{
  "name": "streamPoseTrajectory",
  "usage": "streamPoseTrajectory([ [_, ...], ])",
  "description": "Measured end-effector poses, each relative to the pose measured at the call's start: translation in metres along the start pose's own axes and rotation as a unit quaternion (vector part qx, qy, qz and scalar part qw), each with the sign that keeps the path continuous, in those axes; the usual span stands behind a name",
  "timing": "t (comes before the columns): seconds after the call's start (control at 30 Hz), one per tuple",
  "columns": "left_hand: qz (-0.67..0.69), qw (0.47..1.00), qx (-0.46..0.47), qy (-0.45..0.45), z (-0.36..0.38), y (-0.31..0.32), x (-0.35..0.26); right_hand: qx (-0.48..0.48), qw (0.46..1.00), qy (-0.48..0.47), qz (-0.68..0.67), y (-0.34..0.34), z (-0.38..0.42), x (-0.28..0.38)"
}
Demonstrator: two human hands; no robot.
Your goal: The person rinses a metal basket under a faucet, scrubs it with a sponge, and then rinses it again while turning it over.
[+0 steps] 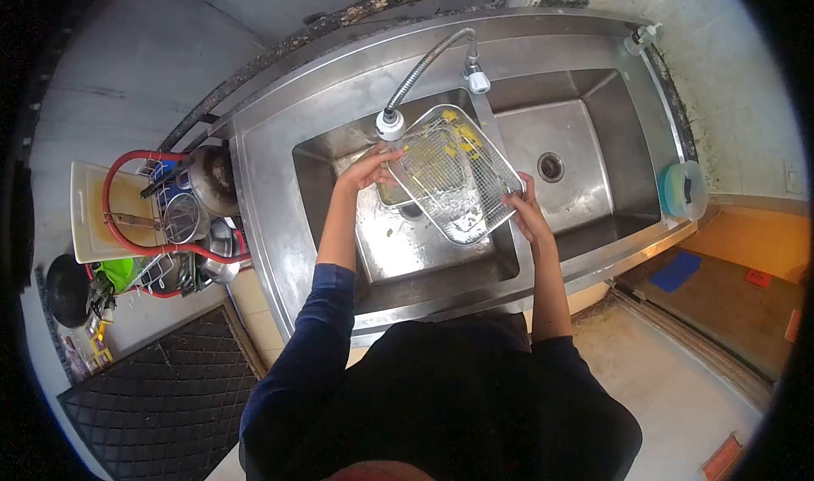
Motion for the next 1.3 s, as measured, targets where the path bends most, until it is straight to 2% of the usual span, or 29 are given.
streamPoseTrajectory([
  [0.17, -0.074, 0.995, -0.060, -0.005, -0.007, -0.037, 0.002, 0.022, 0.999, -0.009, 0.038, 0.020, -0.021, 0.002],
  [0.23, -0.120, 0.983, -0.142, -0.014, -0.012, -0.062, 0.010, 0.011, 0.998, -0.006, 0.061, 0.025, -0.027, 0.004],
  [0.37, -0.169, 0.968, -0.178, -0.047, -0.005, -0.057, -0.006, 0.013, 0.996, -0.019, 0.082, 0.031, -0.036, 0.004],
  [0.43, -0.258, 0.948, -0.162, -0.088, -0.009, -0.059, -0.010, 0.009, 0.997, -0.016, 0.070, 0.035, -0.034, 0.005],
  [0.53, -0.221, 0.945, -0.213, -0.110, 0.005, -0.043, -0.012, 0.020, 0.996, -0.005, 0.091, 0.039, -0.030, 0.006],
  [0.67, -0.285, 0.933, -0.193, -0.108, -0.001, -0.047, -0.009, 0.029, 0.990, -0.010, 0.135, 0.035, -0.028, 0.006],
  [0.73, -0.340, 0.921, -0.183, -0.042, -0.017, -0.059, -0.003, 0.053, 0.980, -0.050, 0.186, 0.039, -0.027, 0.009],
  [0.77, -0.339, 0.922, -0.182, -0.044, -0.025, -0.066, 0.004, 0.052, 0.980, -0.048, 0.186, 0.038, -0.027, 0.009],
  [0.83, -0.273, 0.947, -0.156, 0.072, -0.033, -0.061, 0.005, 0.053, 0.969, -0.039, 0.239, 0.045, -0.024, 0.010],
  [0.87, -0.270, 0.947, -0.158, 0.073, -0.035, -0.062, 0.010, 0.055, 0.968, -0.036, 0.240, 0.048, -0.025, 0.008],
  [0.93, -0.248, 0.945, -0.168, 0.129, -0.027, -0.051, -0.006, 0.060, 0.973, -0.053, 0.219, 0.053, -0.028, 0.008],
  [1.03, -0.221, 0.955, -0.144, 0.135, -0.021, -0.044, -0.013, 0.061, 0.971, -0.022, 0.231, 0.059, -0.026, 0.011],
  [1.07, -0.222, 0.955, -0.146, 0.135, -0.019, -0.045, -0.013, 0.062, 0.971, -0.022, 0.231, 0.062, -0.026, 0.015],
  [1.13, -0.215, 0.966, -0.140, 0.023, -0.017, -0.049, 0.003, 0.087, 0.949, -0.031, 0.301, 0.069, -0.025, 0.022],
  [1.17, -0.214, 0.966, -0.141, 0.022, -0.012, -0.051, 0.004, 0.087, 0.949, -0.031, 0.301, 0.065, -0.025, 0.020],
  [1.23, -0.144, 0.986, -0.042, -0.073, 0.012, -0.009, -0.004, 0.089, 0.933, -0.075, 0.339, 0.057, -0.025, 0.020],
  [1.27, -0.144, 0.986, -0.042, -0.073, 0.010, -0.012, 0.000, 0.089, 0.934, -0.074, 0.339, 0.054, -0.025, 0.020],
  [1.3, -0.158, 0.984, -0.022, -0.076, 0.009, -0.012, 0.005, 0.090, 0.950, -0.033, 0.297, 0.049, -0.025, 0.014],
])
Point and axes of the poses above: each hand's wrist, its own z-axis away from the middle knuckle, its own y-axis out of the palm, x = y × z, the point moved 7 cm from there along -z, towards the middle knuckle, and after that the axes turned 14 degrees about x, right-handed, at the moved point
